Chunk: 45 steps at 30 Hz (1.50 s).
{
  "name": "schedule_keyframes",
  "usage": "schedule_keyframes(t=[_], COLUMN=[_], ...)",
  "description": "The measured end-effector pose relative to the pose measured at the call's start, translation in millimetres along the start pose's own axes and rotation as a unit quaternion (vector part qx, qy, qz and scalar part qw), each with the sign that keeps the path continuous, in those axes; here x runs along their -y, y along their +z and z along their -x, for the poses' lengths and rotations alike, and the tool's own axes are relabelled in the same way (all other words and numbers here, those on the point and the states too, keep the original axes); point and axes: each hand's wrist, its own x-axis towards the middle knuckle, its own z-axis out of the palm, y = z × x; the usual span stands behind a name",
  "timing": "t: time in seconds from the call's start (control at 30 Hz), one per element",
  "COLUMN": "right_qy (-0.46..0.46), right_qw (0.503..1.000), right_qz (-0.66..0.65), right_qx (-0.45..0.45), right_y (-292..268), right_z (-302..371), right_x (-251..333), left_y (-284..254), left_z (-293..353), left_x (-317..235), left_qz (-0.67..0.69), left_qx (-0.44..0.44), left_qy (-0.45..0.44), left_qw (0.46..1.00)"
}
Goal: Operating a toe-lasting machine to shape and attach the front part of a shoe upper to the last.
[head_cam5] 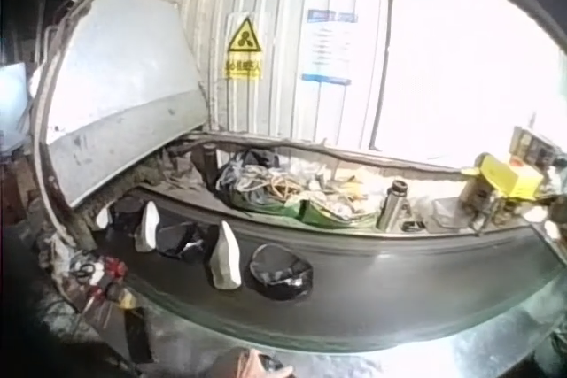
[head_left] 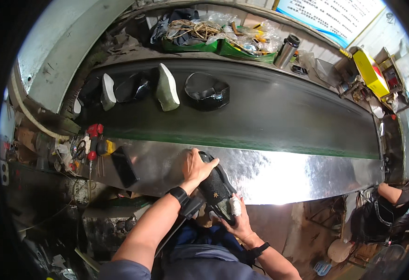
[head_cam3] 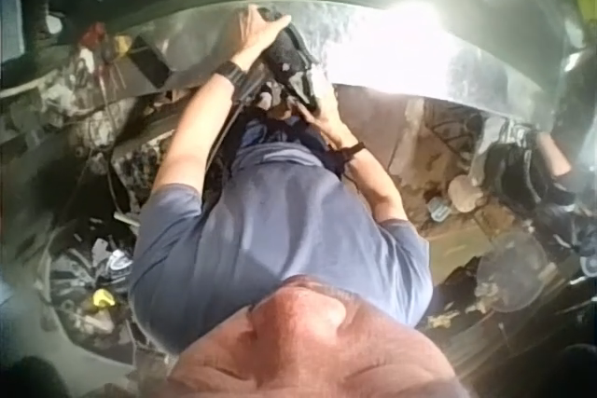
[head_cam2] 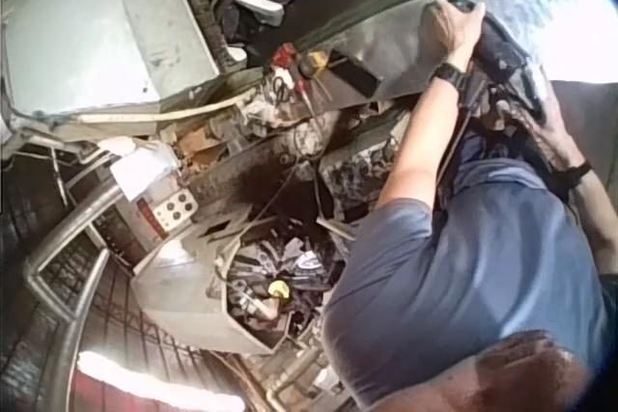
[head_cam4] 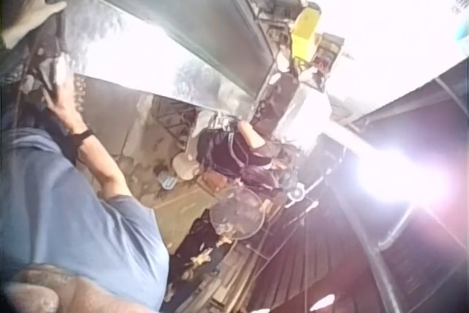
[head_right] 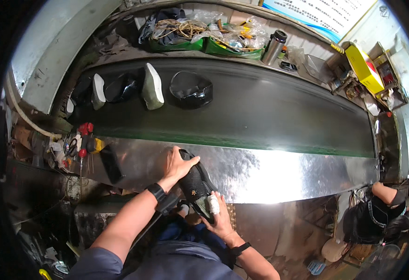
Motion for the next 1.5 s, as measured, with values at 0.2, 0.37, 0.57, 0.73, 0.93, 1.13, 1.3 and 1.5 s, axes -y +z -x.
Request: schedule_keyframes(t=[0.2, 0.37, 0.57, 0.73, 0.93, 1.13, 1.3, 1.5], right_qy=[0.002, 0.111, 0.421, 0.259, 0.149, 0.115, 0.165, 0.181], right_qw=[0.997, 0.946, 0.721, 0.813, 0.829, 0.755, 0.665, 0.607], right_qz=[-0.067, -0.299, -0.511, -0.447, -0.425, -0.457, -0.477, -0.527], right_qx=[-0.032, 0.061, 0.205, 0.268, 0.331, 0.457, 0.551, 0.567], right_y=[16, -8, -25, 15, 92, 201, 278, 346], right_z=[1, 8, -110, -108, -57, 30, 92, 122], right_x=[-7, 24, 77, 175, 300, 434, 515, 570], left_y=[-7, -64, -176, -257, -343, -428, -437, -415], left_z=[-12, 15, 67, 142, 274, 439, 553, 579], left_x=[10, 13, 17, 75, 183, 295, 374, 361], left_qz=[0.08, 0.156, 0.19, 0.218, 0.236, 0.359, 0.552, 0.78], left_qx=[0.022, -0.016, -0.113, -0.232, -0.385, -0.534, -0.58, -0.472], left_qy=[-0.044, -0.052, -0.02, -0.072, -0.146, -0.228, -0.117, -0.04], left_qw=[0.996, 0.986, 0.975, 0.945, 0.88, 0.73, 0.588, 0.409])
